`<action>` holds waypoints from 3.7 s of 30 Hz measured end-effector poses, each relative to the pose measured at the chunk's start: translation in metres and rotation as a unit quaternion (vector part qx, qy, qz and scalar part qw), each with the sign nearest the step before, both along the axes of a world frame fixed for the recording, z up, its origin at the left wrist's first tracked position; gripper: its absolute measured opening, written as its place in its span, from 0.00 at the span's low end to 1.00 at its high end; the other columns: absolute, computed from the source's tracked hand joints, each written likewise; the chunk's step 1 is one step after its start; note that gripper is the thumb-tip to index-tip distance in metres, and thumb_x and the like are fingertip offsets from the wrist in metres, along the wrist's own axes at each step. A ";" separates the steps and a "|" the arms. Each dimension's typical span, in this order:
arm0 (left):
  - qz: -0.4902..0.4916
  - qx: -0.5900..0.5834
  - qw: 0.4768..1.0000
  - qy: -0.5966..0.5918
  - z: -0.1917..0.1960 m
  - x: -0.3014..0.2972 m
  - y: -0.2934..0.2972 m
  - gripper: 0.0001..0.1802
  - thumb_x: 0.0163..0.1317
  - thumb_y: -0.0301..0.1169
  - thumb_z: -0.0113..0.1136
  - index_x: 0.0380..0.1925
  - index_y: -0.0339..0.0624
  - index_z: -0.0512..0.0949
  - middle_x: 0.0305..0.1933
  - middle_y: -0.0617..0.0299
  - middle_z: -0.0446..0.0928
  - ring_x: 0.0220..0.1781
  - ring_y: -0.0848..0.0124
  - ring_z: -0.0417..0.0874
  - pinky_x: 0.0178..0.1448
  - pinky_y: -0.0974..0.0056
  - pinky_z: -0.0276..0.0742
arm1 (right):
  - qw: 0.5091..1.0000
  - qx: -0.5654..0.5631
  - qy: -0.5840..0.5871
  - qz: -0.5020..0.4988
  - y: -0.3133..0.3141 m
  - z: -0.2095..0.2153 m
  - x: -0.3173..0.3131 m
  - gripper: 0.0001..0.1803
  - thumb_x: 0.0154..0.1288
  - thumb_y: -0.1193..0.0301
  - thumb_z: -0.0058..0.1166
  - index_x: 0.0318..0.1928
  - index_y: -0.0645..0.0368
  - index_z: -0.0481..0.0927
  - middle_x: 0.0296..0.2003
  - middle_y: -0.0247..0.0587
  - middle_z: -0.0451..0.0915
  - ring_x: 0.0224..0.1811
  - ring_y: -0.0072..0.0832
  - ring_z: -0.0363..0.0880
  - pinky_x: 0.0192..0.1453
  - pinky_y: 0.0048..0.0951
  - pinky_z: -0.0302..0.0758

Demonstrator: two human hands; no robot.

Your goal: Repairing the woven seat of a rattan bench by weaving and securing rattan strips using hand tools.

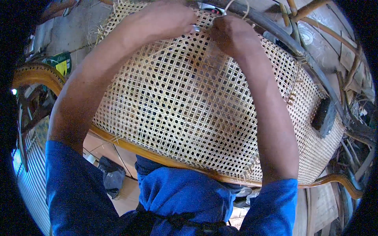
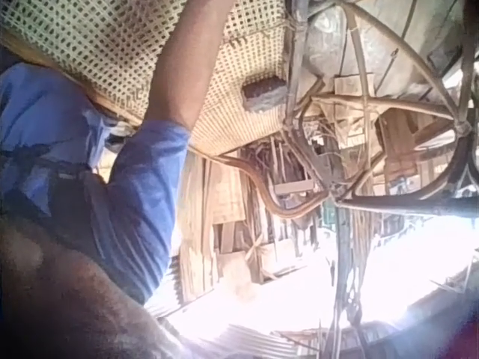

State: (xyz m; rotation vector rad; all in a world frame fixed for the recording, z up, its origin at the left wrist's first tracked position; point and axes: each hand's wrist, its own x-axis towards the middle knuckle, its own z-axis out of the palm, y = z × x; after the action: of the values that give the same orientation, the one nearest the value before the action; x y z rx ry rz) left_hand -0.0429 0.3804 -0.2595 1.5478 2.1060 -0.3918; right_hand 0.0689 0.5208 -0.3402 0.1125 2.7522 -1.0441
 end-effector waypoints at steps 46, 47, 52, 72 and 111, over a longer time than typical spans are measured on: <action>0.420 0.121 0.739 -0.513 -0.030 0.008 -0.020 0.12 0.51 0.35 0.50 0.16 0.39 0.72 0.12 0.68 0.67 0.14 0.80 0.64 0.20 0.72 0.60 | 0.914 -0.077 0.115 -0.382 -0.018 0.008 0.017 0.11 0.64 0.67 0.48 0.35 0.63 0.78 0.30 0.46 0.78 0.30 0.33 0.72 0.39 0.29 0.68; 0.374 0.108 0.774 -0.500 -0.032 0.000 -0.024 0.12 0.50 0.35 0.50 0.16 0.40 0.72 0.12 0.67 0.67 0.13 0.79 0.64 0.20 0.71 0.60 | 0.909 -0.075 0.134 -0.387 -0.021 0.007 0.017 0.12 0.64 0.66 0.48 0.35 0.63 0.78 0.30 0.49 0.77 0.29 0.34 0.72 0.38 0.30 0.69; 0.302 0.023 0.842 -0.447 -0.026 -0.015 -0.021 0.11 0.48 0.35 0.50 0.15 0.41 0.71 0.10 0.67 0.66 0.12 0.79 0.65 0.19 0.71 0.59 | 0.933 0.006 0.117 -0.341 -0.021 0.007 0.022 0.09 0.63 0.68 0.50 0.37 0.62 0.78 0.31 0.48 0.78 0.32 0.35 0.75 0.39 0.29 0.70; 0.292 0.041 0.815 -0.499 -0.031 -0.015 -0.034 0.14 0.51 0.39 0.49 0.14 0.43 0.71 0.10 0.70 0.65 0.12 0.81 0.63 0.18 0.71 0.58 | 0.968 -0.160 0.020 -0.193 -0.008 0.020 0.018 0.19 0.57 0.75 0.56 0.50 0.50 0.74 0.42 0.37 0.80 0.38 0.26 0.78 0.45 0.26 0.72; 0.359 0.015 0.788 -0.500 -0.011 -0.016 -0.051 0.14 0.53 0.34 0.49 0.12 0.41 0.66 0.09 0.68 0.62 0.11 0.80 0.62 0.15 0.70 0.56 | 0.923 -0.112 0.148 -0.337 -0.021 0.006 0.012 0.13 0.54 0.81 0.53 0.40 0.54 0.71 0.33 0.36 0.76 0.34 0.27 0.79 0.41 0.26 0.74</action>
State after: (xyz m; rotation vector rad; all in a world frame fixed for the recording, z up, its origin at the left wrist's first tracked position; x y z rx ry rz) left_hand -0.0591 0.3291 -0.2705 0.5642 1.5873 0.6209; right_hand 0.0808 0.5001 -0.3344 1.0035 2.8821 -1.6446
